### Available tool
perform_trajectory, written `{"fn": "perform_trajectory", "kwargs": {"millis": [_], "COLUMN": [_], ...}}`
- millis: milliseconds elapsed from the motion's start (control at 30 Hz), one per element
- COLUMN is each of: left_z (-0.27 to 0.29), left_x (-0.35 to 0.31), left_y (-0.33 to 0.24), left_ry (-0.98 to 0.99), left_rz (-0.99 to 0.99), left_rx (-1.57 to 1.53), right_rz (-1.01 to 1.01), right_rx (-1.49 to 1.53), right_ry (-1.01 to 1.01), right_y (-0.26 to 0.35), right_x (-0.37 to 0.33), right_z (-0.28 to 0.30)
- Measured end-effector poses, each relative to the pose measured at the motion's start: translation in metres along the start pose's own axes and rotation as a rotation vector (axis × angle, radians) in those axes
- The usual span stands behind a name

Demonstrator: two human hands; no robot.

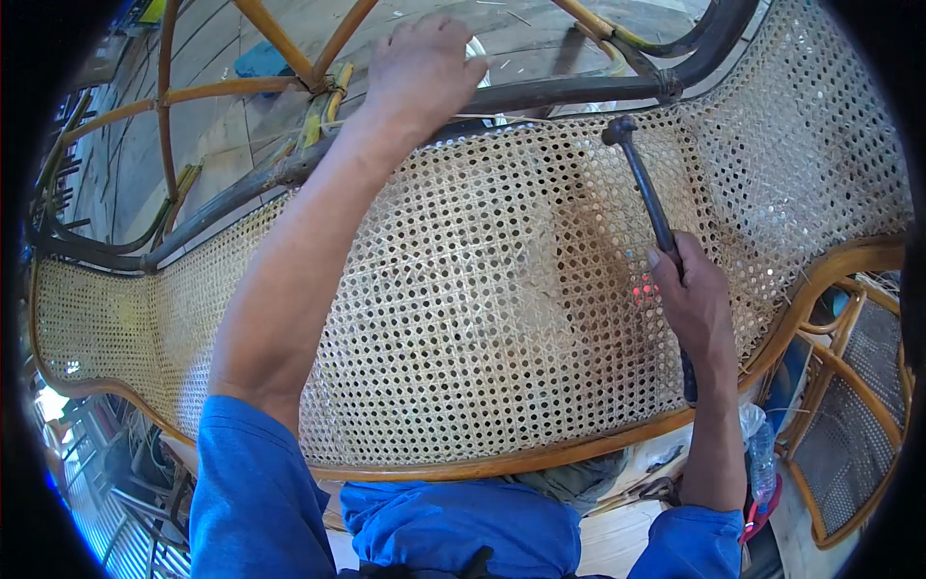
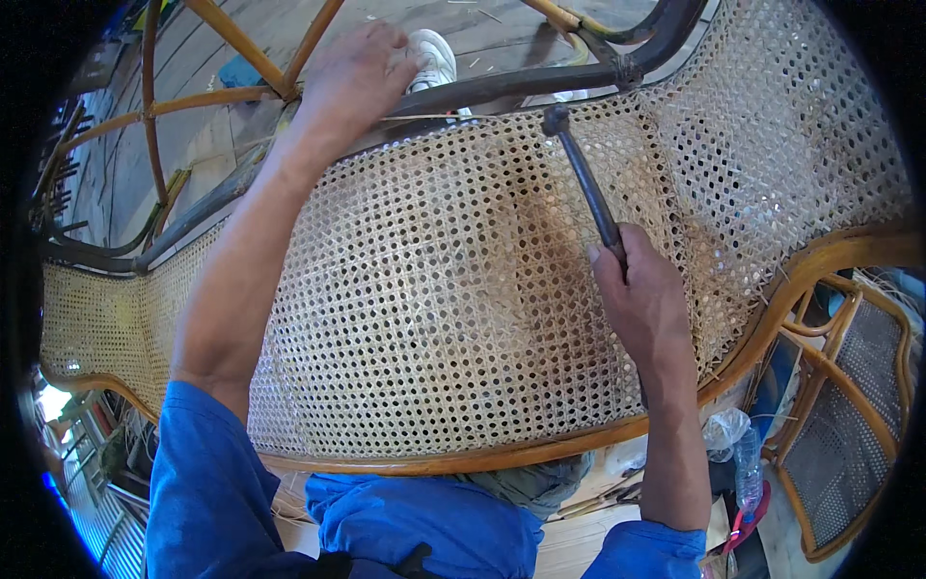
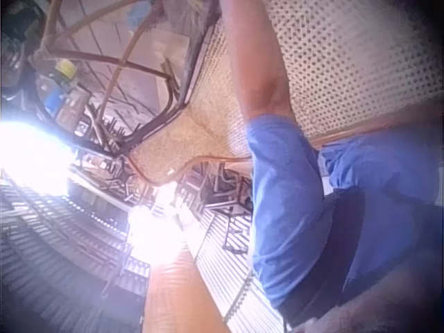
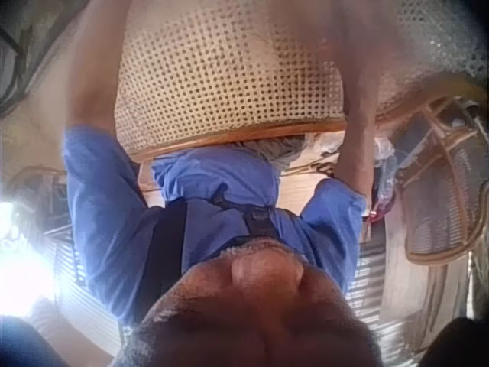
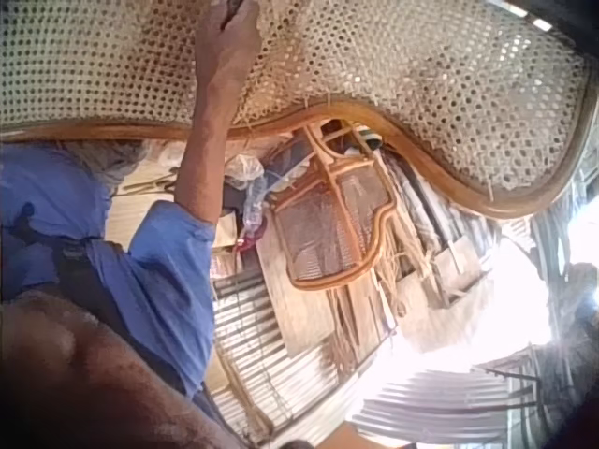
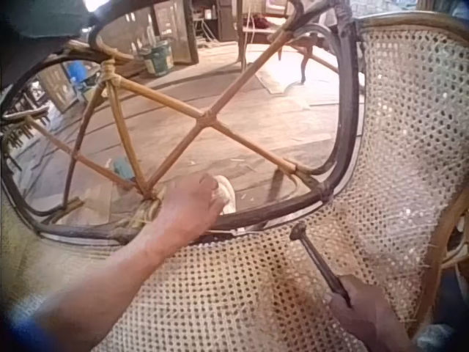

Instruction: The person applies glue to the woven cane seat of a rattan chair using a red bottle. They then insert a thin cane strip into the frame and secure it by tapping with a hammer. The person works on the edge of the chair seat, weaving and hammering the strip into place.

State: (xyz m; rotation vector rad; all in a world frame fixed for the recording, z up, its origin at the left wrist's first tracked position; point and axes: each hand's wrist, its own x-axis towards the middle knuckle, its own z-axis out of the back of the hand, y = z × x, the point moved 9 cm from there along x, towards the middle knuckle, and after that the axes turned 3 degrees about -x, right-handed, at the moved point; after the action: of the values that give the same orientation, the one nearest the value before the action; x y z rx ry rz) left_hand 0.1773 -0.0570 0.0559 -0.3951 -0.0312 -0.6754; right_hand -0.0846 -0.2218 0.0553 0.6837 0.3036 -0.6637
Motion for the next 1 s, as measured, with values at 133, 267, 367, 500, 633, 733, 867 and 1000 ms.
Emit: {"fn": "perform_trajectory", "kwargs": {"millis": [133, 267, 367, 500, 633, 733, 867, 1000], "left_z": [-0.006, -0.032, -0.036, -0.041, -0.04, -0.042, -0.043, -0.046], "left_x": [-0.058, -0.131, -0.152, -0.156, -0.156, -0.156, -0.157, -0.161], "left_y": [-0.04, -0.083, -0.085, -0.081, -0.081, -0.081, -0.08, -0.081], "left_ry": [0.079, 0.264, 0.216, 0.223, 0.216, 0.22, 0.213, 0.221], "left_rz": [-0.22, -0.23, -0.153, -0.129, -0.124, -0.117, -0.123, -0.128], "left_rx": [-0.125, -0.236, -0.227, -0.219, -0.229, -0.222, -0.238, -0.195], "right_rz": [0.028, 0.128, 0.134, 0.095, 0.14, 0.183, 0.089, 0.04], "right_rx": [-0.118, -0.136, -0.281, -0.311, -0.327, -0.399, -0.278, -0.109], "right_ry": [0.096, 0.045, 0.073, 0.093, 0.032, 0.038, -0.012, -0.165], "right_y": [0.017, 0.038, 0.045, 0.046, 0.051, 0.054, 0.037, 0.009], "right_x": [0.011, 0.022, 0.035, 0.041, 0.04, 0.041, 0.029, -0.033], "right_z": [-0.008, -0.012, -0.024, -0.025, -0.022, -0.029, -0.015, 0.01]}}
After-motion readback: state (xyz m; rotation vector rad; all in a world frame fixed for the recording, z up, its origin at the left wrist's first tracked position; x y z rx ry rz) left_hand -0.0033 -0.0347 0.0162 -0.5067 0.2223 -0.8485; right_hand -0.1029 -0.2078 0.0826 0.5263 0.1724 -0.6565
